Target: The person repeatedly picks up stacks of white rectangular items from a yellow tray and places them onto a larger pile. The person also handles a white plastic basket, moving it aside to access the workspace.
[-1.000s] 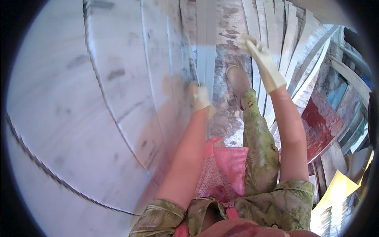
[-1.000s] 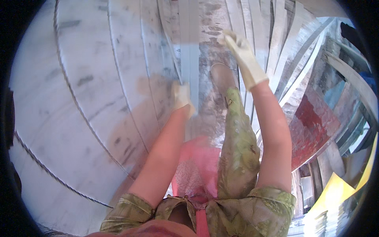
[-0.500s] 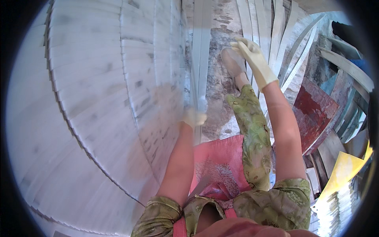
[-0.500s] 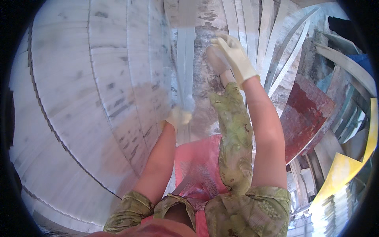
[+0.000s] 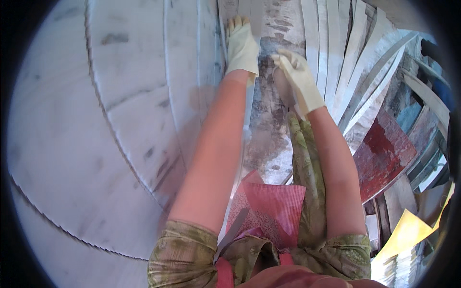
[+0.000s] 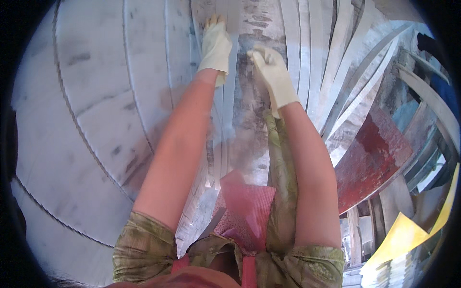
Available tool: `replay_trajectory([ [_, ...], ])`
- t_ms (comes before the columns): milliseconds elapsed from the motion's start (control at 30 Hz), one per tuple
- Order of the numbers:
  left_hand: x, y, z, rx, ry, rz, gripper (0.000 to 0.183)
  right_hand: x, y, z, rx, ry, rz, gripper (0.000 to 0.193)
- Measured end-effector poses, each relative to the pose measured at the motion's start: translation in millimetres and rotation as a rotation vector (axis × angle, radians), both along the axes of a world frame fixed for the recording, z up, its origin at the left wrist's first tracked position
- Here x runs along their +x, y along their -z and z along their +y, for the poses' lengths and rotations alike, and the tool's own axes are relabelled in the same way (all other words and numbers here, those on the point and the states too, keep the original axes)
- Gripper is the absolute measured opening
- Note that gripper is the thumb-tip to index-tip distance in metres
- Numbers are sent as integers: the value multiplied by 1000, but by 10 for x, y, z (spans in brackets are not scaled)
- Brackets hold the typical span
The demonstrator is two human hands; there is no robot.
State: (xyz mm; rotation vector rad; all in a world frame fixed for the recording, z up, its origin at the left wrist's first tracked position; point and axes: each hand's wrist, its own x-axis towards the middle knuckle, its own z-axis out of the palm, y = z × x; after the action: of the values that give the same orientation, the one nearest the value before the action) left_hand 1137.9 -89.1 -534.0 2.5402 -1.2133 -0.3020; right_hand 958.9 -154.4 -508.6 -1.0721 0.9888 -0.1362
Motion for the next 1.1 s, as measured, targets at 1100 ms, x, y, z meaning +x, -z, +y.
replay_trajectory([
  [1100, -2604, -1264, 3711, 419, -820, 427, 75, -1507, -1408, 640, -130, -42, 68, 43],
])
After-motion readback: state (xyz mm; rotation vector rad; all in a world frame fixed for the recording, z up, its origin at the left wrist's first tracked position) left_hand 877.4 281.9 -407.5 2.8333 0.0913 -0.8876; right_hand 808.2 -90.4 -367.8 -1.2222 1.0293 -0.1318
